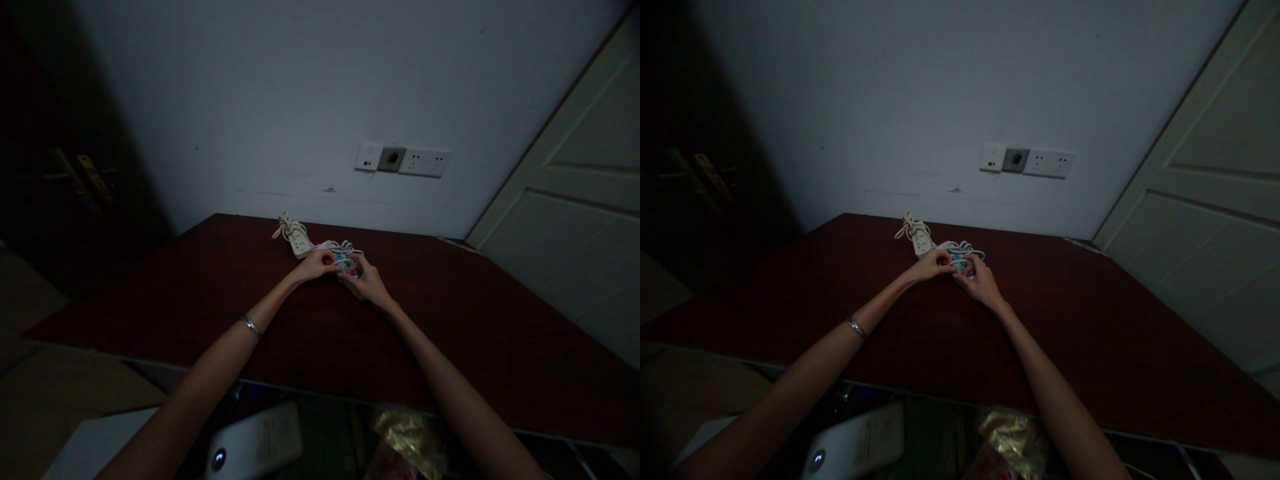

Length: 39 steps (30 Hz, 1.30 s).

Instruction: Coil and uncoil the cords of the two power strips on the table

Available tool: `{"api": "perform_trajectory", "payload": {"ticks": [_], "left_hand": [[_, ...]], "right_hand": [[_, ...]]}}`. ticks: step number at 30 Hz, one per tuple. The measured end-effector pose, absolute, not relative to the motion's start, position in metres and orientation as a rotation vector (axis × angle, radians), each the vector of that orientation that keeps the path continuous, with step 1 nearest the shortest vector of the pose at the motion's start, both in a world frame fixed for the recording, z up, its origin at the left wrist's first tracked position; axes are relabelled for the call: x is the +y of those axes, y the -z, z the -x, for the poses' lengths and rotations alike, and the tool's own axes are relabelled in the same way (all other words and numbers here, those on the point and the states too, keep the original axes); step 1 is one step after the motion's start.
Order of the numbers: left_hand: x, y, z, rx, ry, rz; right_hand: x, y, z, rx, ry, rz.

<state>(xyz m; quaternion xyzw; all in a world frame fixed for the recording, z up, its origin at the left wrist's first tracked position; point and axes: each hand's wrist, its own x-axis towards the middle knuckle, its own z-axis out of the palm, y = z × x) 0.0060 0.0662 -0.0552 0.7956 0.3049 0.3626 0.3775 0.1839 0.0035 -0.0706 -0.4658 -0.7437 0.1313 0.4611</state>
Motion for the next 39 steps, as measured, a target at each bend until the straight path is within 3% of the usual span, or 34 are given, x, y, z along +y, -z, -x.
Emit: {"api": "perform_trajectory", "payload": {"ticks": [10, 22, 39], "left_hand": [[0.062, 0.052, -0.006, 0.751, -0.977, -2.113], [0.060, 0.056, -0.012, 0.748, -0.907, -1.964], [0.045, 0.050, -0.014, 0.747, -1.029, -2.181]], "right_hand": [[0.007, 0.072, -0.185, -1.762, -0.179, 1.152], [0.010, 0.072, -0.190, -1.828, -0.381, 1.095], [0.010, 0.070, -0.196, -1.855, -0.393, 1.025]]}}
